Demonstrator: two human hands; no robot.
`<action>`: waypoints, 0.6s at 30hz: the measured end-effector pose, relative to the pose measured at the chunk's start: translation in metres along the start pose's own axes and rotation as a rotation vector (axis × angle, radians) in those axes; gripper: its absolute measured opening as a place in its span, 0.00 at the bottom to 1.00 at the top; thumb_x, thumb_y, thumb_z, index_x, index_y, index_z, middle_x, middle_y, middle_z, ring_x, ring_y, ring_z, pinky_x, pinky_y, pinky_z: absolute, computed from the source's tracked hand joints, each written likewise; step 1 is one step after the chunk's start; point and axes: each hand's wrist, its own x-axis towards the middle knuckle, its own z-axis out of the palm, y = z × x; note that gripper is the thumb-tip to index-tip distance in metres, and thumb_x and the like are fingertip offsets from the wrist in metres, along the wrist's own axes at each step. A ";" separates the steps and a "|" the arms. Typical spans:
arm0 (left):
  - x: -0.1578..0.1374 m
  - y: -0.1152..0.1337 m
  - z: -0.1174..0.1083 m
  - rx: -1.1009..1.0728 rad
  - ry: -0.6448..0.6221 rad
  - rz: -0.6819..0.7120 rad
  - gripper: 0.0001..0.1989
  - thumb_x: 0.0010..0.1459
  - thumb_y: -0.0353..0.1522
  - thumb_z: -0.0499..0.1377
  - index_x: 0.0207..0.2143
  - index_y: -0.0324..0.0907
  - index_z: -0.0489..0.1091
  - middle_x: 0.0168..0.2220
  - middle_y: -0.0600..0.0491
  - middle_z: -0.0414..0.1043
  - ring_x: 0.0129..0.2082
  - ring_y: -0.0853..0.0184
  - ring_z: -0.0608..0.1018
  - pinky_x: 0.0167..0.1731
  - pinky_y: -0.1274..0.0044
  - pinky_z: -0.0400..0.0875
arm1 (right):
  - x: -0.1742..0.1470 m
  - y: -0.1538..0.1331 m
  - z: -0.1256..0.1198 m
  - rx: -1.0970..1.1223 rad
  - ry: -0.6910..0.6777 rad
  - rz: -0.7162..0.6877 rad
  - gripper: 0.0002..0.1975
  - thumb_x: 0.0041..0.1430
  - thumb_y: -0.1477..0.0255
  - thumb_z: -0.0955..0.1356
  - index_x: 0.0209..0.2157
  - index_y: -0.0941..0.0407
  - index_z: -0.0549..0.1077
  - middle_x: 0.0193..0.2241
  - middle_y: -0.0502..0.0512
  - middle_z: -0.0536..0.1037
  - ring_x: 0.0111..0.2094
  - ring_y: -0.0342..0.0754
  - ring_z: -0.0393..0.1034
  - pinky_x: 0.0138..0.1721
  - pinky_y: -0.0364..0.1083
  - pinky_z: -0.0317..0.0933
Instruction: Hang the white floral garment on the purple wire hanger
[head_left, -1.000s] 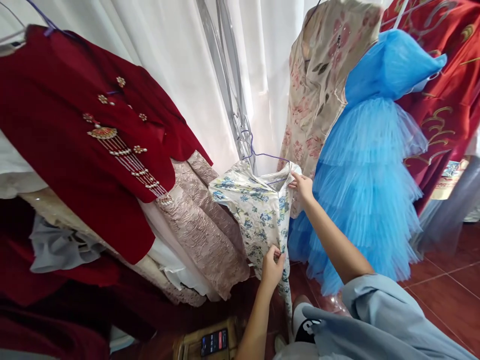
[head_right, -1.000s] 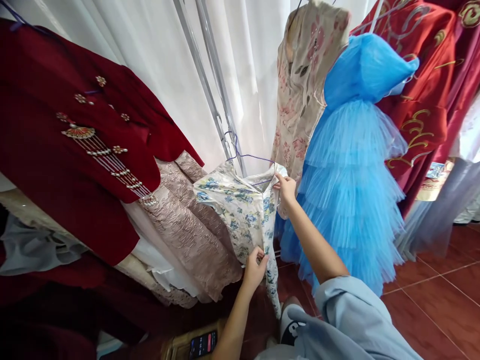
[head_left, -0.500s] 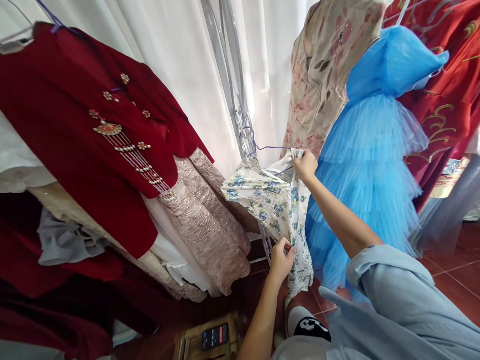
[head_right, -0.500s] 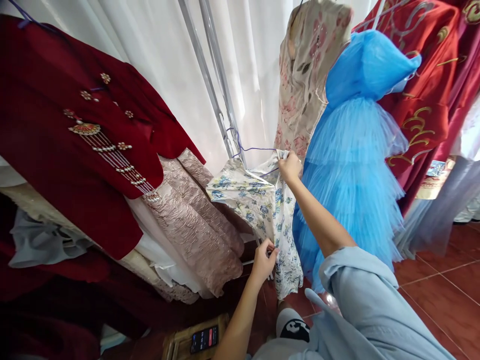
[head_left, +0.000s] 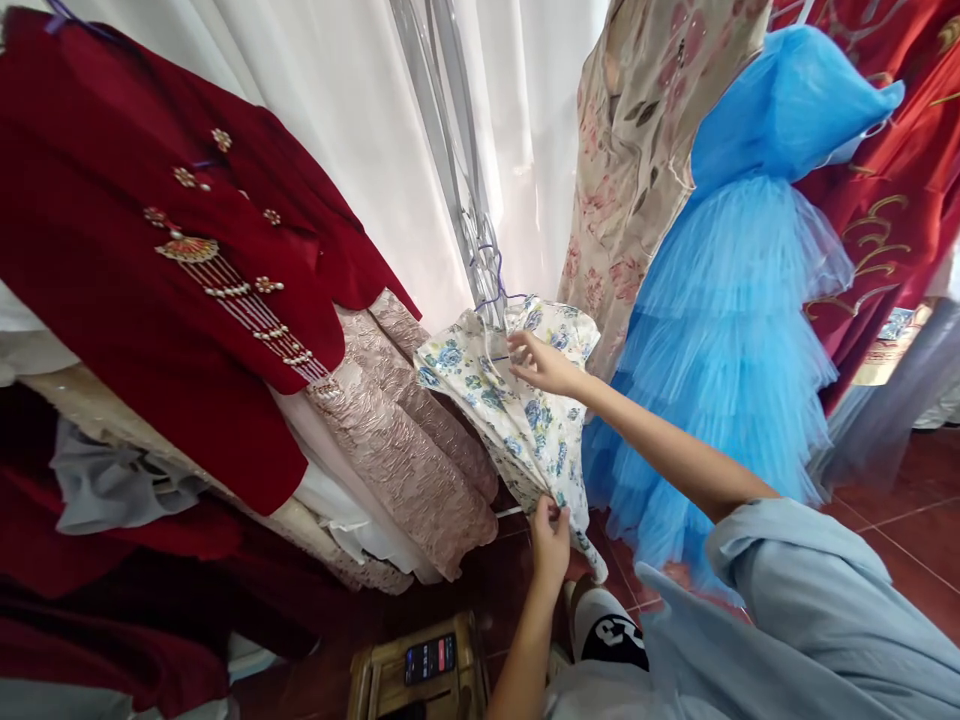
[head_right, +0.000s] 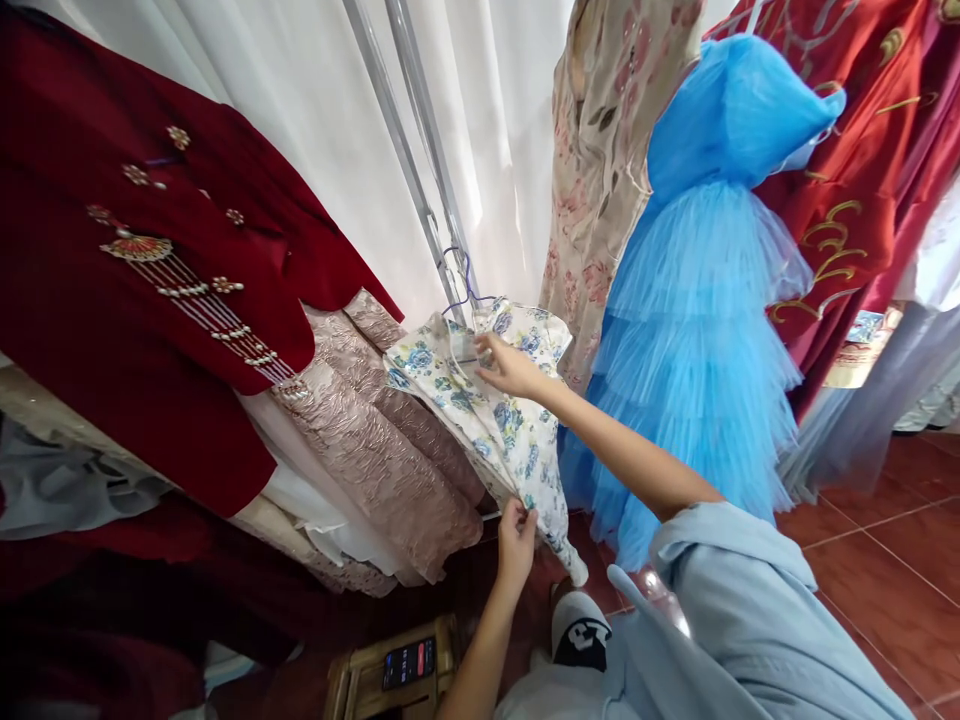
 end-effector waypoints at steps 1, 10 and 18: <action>0.000 -0.004 -0.005 -0.003 0.023 -0.011 0.12 0.62 0.41 0.57 0.33 0.42 0.63 0.30 0.53 0.68 0.34 0.64 0.73 0.38 0.74 0.68 | -0.013 0.002 0.008 -0.013 0.007 0.017 0.22 0.62 0.65 0.67 0.55 0.58 0.65 0.45 0.61 0.76 0.38 0.49 0.71 0.39 0.45 0.62; -0.006 -0.013 -0.022 0.024 0.051 0.004 0.13 0.64 0.42 0.55 0.34 0.42 0.64 0.30 0.52 0.68 0.33 0.65 0.72 0.38 0.75 0.68 | -0.046 0.007 0.046 -0.447 -0.333 0.215 0.17 0.61 0.74 0.65 0.52 0.59 0.72 0.45 0.65 0.79 0.45 0.57 0.75 0.39 0.46 0.61; -0.009 -0.009 -0.025 0.069 0.015 0.004 0.12 0.65 0.41 0.54 0.34 0.42 0.62 0.30 0.53 0.68 0.33 0.65 0.72 0.38 0.76 0.66 | -0.048 0.017 0.042 -0.555 -0.359 0.305 0.18 0.66 0.70 0.65 0.56 0.60 0.69 0.38 0.68 0.82 0.39 0.60 0.78 0.37 0.47 0.61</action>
